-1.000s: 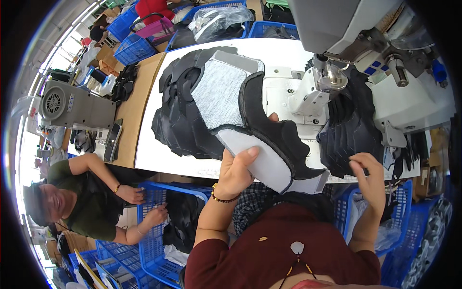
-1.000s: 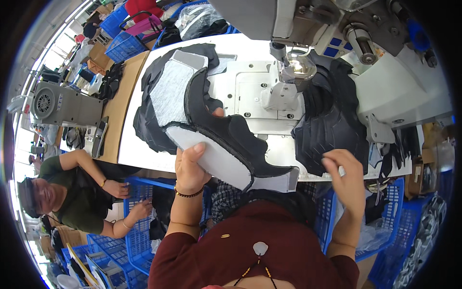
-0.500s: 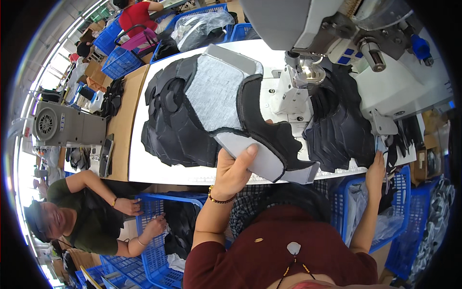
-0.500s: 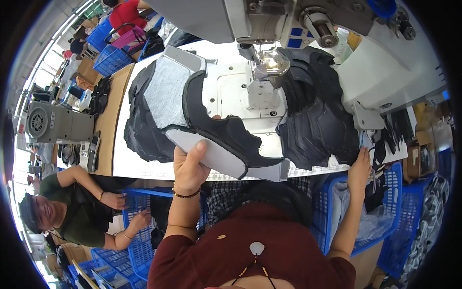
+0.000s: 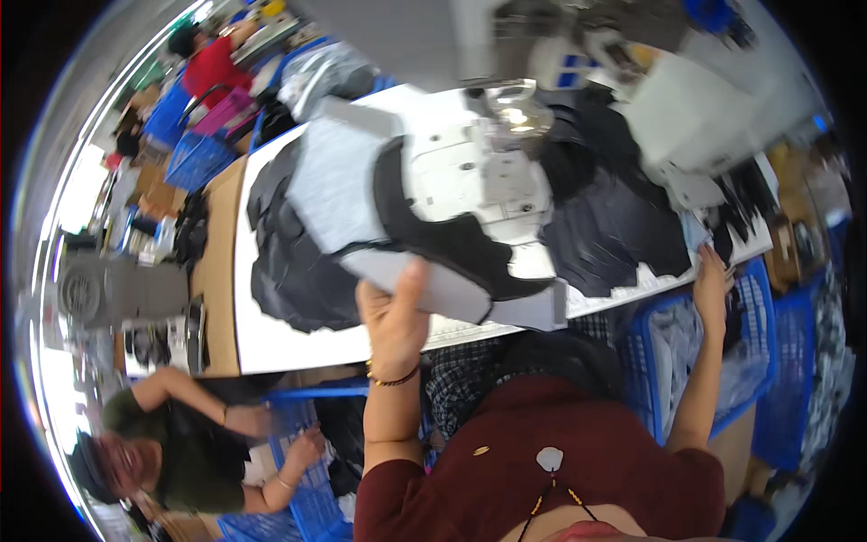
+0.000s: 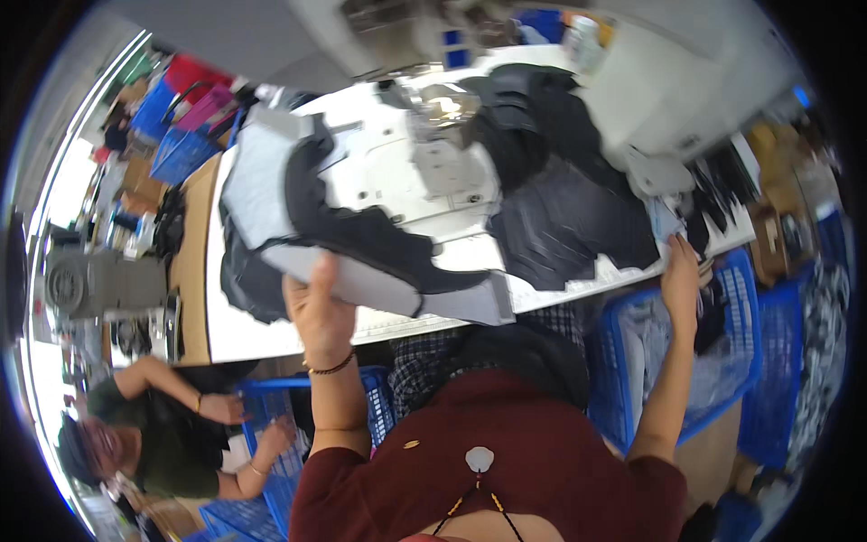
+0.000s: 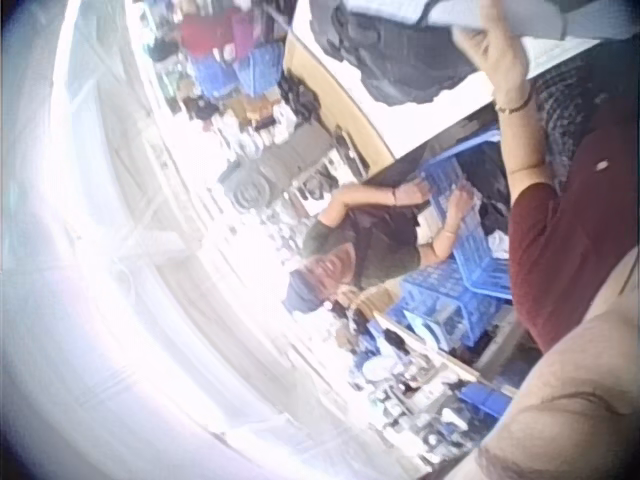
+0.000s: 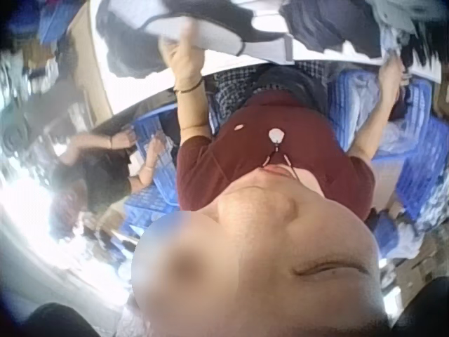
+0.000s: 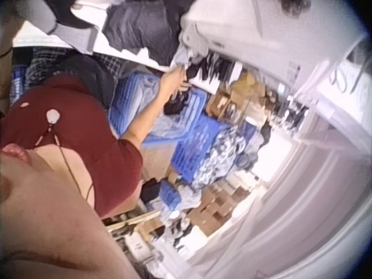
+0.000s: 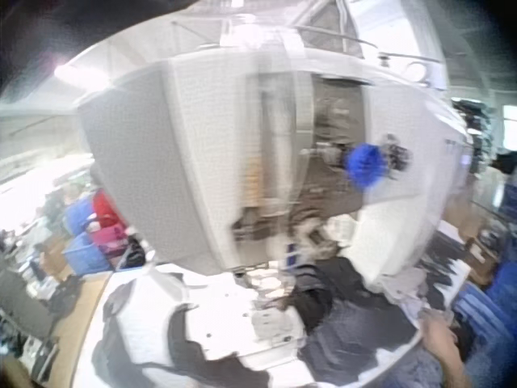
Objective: The person holds and aligns shoe upper pieces, then trims threads and excess material along the edges using thread snips.
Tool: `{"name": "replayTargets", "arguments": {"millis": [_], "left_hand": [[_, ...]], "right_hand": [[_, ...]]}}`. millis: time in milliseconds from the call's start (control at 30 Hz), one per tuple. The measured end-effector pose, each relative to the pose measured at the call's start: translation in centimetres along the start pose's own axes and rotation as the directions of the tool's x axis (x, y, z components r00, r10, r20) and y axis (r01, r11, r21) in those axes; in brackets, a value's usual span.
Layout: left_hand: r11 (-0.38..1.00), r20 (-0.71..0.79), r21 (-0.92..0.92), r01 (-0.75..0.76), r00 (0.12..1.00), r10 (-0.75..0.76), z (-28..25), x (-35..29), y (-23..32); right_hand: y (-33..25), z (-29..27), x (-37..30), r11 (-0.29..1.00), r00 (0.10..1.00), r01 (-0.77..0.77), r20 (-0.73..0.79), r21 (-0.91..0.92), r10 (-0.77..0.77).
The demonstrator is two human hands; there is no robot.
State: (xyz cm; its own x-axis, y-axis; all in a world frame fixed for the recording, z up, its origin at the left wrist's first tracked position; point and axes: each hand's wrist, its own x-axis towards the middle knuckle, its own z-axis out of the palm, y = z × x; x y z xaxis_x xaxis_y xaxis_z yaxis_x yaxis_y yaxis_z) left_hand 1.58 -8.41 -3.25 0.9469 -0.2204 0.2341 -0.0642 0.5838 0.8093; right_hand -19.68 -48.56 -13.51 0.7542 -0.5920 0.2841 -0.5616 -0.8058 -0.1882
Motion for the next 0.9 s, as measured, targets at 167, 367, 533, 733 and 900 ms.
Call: {"name": "replayTargets", "arguments": {"millis": [167, 367, 533, 733, 900], "left_hand": [[0.978, -0.168, 0.12, -0.17, 0.967, 0.189, -1.7, 1.0, 1.5], [0.716, -0.143, 0.543, -0.438, 0.792, 0.593, -2.9, 1.2, 3.9], [0.697, -0.251, 0.657, -0.289, 0.787, 0.563, -0.4, 1.1, 3.9], [0.815, -0.329, 0.525, -0.245, 0.825, 0.46, 0.9, 1.8, 3.7], [0.896, -0.16, 0.268, -0.355, 0.9, 0.405, 0.5, 2.0, 4.0]], "right_hand": [[-0.6, -1.7, -0.1, 0.99, 0.973, -0.007, -0.228, 0.14, 0.039], [-1.8, -4.1, -0.2, 0.974, 0.953, -0.023, -0.29, 0.226, 0.09], [-2.0, -2.1, 2.9, 0.869, 0.984, 0.028, -0.168, 0.494, 0.063], [-1.3, 2.0, 7.9, 0.973, 0.99, 0.066, -0.137, 0.222, -0.036], [-1.4, 1.1, 7.7, 0.988, 0.991, -0.123, -0.043, 0.09, 0.128]]}}
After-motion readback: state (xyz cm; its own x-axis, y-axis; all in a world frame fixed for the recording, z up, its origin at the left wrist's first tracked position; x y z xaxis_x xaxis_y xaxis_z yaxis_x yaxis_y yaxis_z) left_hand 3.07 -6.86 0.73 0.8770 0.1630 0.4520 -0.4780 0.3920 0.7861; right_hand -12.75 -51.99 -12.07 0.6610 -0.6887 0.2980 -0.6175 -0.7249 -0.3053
